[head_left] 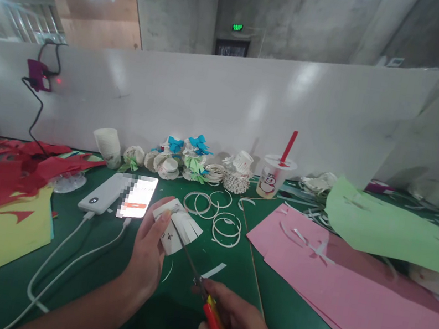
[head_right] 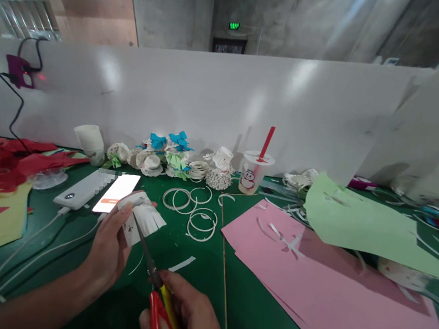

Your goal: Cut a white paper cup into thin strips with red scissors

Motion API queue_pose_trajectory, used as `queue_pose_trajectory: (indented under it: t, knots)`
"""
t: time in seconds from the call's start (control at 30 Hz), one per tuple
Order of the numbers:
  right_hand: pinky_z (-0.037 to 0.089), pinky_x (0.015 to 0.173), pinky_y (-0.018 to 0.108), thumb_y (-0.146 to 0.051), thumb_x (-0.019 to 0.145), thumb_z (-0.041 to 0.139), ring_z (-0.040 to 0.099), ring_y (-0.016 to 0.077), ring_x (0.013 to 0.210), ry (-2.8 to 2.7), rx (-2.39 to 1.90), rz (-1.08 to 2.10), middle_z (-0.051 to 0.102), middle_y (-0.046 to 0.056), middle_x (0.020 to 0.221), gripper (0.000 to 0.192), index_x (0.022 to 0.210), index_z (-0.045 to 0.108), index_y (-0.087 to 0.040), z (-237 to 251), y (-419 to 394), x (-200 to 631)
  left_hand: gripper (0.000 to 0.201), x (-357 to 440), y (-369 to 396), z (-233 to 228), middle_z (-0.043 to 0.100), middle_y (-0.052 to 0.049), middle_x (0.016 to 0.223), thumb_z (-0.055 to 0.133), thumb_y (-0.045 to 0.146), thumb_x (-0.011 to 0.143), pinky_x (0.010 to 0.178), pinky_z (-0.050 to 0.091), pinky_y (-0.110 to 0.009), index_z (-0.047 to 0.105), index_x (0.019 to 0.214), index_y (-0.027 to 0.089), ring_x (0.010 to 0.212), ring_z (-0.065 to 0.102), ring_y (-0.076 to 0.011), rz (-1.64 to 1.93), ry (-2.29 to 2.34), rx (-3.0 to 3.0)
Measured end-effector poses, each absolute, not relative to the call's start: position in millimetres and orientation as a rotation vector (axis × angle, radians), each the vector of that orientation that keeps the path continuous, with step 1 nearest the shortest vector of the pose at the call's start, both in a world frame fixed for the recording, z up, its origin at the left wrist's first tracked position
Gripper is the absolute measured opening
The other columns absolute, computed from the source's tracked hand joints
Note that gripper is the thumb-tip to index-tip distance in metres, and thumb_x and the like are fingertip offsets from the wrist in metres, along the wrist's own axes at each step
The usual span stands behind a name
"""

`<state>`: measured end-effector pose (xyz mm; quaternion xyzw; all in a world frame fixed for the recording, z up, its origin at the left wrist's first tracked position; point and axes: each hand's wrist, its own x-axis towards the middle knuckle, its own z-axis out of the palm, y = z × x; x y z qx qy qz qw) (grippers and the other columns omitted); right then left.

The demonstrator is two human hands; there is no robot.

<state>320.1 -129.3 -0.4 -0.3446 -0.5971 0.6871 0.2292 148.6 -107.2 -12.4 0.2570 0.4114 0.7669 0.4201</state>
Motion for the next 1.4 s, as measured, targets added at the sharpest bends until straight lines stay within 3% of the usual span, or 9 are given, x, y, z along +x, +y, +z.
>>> queue_pose_trajectory:
  t: [0.13,0.37,0.67,0.87,1.1,1.4]
  knots:
    - [0.036,0.055,0.022,-0.049,0.073,0.064,0.042,0.0115,0.061,-1.587,-0.893,1.935,0.047,-0.002,0.07,0.042,0.102,0.064,-0.019,0,-127,319,0.036,148,-107,-12,0.068,-0.005,0.089,0.06,0.034,0.078,0.069,0.05,-0.029,0.056,0.111,0.02,0.075,0.065,-0.0176,1.924,1.033,0.643]
    - [0.028,0.05,0.02,-0.047,0.076,0.063,0.034,0.0089,0.057,-1.572,-0.844,1.983,0.04,-0.005,0.064,0.038,0.101,0.065,-0.019,-4,-126,320,0.035,148,-106,-10,0.068,-0.006,0.091,0.059,0.035,0.078,0.07,0.051,-0.03,0.057,0.109,0.019,0.074,0.065,-0.0175,1.94,1.022,0.638]
    - [0.035,0.05,0.021,-0.053,0.071,0.064,0.039,0.0106,0.055,-1.628,-0.971,1.926,0.044,-0.004,0.064,0.045,0.103,0.064,-0.021,1,-130,321,0.035,147,-106,-11,0.068,-0.005,0.087,0.059,0.036,0.079,0.067,0.051,-0.029,0.057,0.11,0.019,0.074,0.065,-0.0177,1.905,1.019,0.572]
    - [0.041,0.053,0.021,-0.059,0.068,0.064,0.047,0.0127,0.062,-1.608,-1.01,1.865,0.055,0.002,0.078,0.052,0.104,0.063,-0.022,-5,-133,324,0.033,145,-103,-7,0.067,-0.005,0.087,0.059,0.037,0.079,0.069,0.051,-0.028,0.06,0.104,0.016,0.075,0.064,-0.0169,1.929,1.02,0.528]
    - [0.035,0.049,0.02,-0.063,0.066,0.062,0.036,0.009,0.053,-1.558,-1.012,1.928,0.042,-0.005,0.063,0.054,0.1,0.063,-0.021,-4,-133,321,0.03,144,-101,-2,0.068,-0.005,0.082,0.06,0.038,0.077,0.068,0.05,-0.028,0.062,0.096,0.015,0.07,0.065,-0.0167,1.952,1.038,0.515]
    - [0.035,0.049,0.02,-0.061,0.067,0.064,0.039,0.0095,0.055,-1.548,-0.997,1.944,0.046,-0.003,0.065,0.051,0.099,0.064,-0.022,-6,-133,319,0.031,141,-98,-1,0.068,-0.002,0.084,0.06,0.037,0.077,0.069,0.05,-0.027,0.06,0.102,0.018,0.07,0.065,-0.0151,2.022,1.022,0.512]
